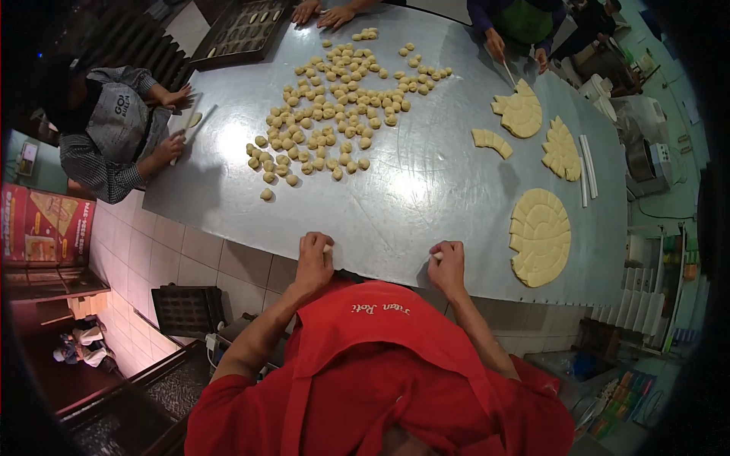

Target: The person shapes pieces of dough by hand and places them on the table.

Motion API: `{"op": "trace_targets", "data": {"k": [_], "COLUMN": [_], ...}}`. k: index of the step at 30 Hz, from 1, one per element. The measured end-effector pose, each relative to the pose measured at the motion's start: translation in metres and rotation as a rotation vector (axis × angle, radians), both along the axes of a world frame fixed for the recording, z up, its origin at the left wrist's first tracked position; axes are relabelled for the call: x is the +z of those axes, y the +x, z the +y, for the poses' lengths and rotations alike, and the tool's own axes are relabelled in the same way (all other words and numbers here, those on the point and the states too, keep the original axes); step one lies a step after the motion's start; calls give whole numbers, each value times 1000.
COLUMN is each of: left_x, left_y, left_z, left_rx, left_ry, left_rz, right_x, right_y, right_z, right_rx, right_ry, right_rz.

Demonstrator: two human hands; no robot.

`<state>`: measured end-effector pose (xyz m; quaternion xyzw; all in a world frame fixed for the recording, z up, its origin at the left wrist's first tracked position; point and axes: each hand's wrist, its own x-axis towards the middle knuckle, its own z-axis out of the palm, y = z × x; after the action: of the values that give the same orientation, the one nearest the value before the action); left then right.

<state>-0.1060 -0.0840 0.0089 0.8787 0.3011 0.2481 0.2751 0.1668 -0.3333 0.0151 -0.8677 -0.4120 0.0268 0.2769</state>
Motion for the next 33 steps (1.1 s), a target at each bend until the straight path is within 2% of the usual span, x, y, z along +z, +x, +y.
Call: {"op": "trace_targets", "data": {"k": [1,2,3,5,7,9,11,13,15,18,19,21,22,24,25,26,27,28,29,30,31,33], "left_x": [-1,-2,-1,9,57,59,60,64,58,53,52,49,50,50,50,51,52,42,31,32,34,39], "left_y": [-2,-1,0,6,19,7,-7,-21,-28,-23,-18,-2,7,26,38,51,63,76,89,106,122,144], "left_z": [4,10,23,55,74,101,120,124,122,118,114,106,101,91,85,78,69,60,50,38,27,10], "left_rx": [-53,-109,-123,152,230,209,196,270,282,279,261,238,186,85,85,64,47,-32,-111,-118,-124,-166], "left_ry": [-129,-257,-258,-394,73,11,-57,-100,-127,-189,-222,-231,-257,-257,-253,-435,-619,-669,-718,-921,-1123,-1151], "left_rz": [-5,-11,-13,10,5,-44,-89,-5,14,25,18,-4,-15,-50,-52,5,62,-5,-71,-122,-173,-137], "right_x": [6,10,30,44,45,-10,-63,-74,-53,-41,-40,-40,-46,-61,-60,-54,-13,-15,-46,-23,-18,-1], "right_y": [4,13,20,23,51,101,166,226,281,335,345,358,350,309,273,225,169,134,115,79,47,5], "right_z": [8,23,50,91,117,123,113,103,99,110,106,98,95,83,84,90,96,91,78,81,84,90], "right_rx": [32,-2,-37,-55,-66,-190,-455,-754,-923,-973,-973,-808,-807,-731,-709,-677,-573,-525,-377,-287,-221,-101], "right_ry": [-156,-161,-162,364,165,142,156,186,79,-29,-30,73,71,63,263,462,584,619,623,614,598,633], "right_rz": [178,450,721,1156,758,390,16,-108,11,92,90,382,383,183,305,428,675,901,1169,1339,1379,1346]}}
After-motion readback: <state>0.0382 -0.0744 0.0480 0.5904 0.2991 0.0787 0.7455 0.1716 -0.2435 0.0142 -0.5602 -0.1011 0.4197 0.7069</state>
